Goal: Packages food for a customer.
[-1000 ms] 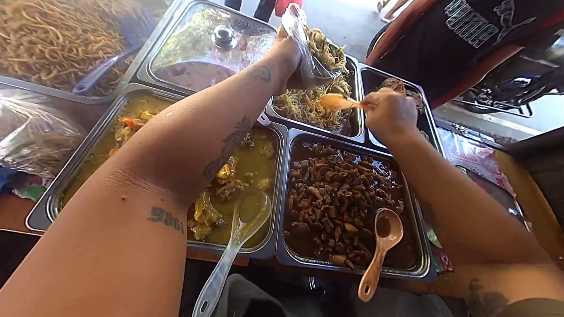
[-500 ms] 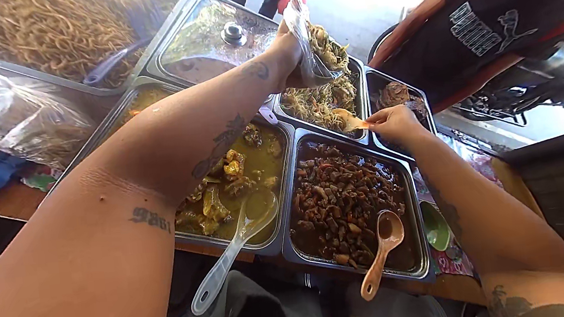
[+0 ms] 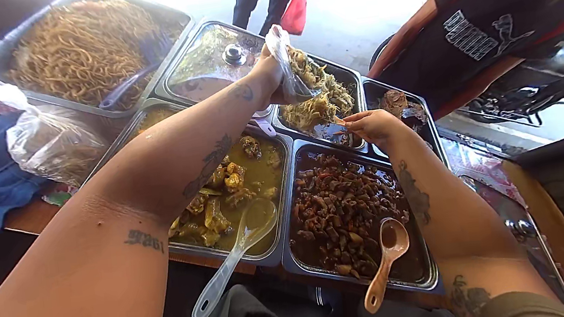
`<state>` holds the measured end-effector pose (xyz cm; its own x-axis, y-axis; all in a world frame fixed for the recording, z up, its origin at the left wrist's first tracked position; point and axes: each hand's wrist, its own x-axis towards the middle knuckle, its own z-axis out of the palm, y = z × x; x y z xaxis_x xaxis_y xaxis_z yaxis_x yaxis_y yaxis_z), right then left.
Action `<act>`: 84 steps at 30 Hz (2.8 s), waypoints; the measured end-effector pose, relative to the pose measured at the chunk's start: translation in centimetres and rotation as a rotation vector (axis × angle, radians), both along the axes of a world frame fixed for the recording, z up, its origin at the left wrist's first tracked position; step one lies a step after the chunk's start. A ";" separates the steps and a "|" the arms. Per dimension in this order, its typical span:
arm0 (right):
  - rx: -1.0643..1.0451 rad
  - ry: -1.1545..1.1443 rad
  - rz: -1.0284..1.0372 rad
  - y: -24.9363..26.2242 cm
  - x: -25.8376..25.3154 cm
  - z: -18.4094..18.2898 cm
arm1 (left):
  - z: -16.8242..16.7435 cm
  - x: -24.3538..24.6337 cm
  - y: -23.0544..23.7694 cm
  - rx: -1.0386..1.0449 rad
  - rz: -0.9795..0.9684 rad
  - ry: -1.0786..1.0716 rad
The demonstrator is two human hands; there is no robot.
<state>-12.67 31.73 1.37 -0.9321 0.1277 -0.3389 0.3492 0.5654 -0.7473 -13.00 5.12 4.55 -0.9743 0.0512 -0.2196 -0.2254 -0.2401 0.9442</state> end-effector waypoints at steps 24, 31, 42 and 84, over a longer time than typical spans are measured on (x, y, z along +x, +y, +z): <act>0.899 1.010 0.205 -2.9 3.5 7.6 | -2.1 -2.7 6.0 0.128 -0.124 0.048; 1.052 1.249 0.256 -2.4 4.0 7.3 | -2.1 -2.0 6.5 0.182 -0.126 0.069; 0.646 0.102 0.199 3.9 0.8 4.5 | -2.5 -2.3 7.0 0.252 -0.064 0.078; -0.581 0.319 0.552 -50.6 15.8 9.9 | -2.5 22.9 -42.4 -0.676 0.357 0.446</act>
<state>3.10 -18.91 11.25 -0.8714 -0.4842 0.0790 -0.1391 0.0894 -0.9862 9.92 -37.29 2.09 -0.9095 -0.2756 0.3113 0.1794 0.4153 0.8918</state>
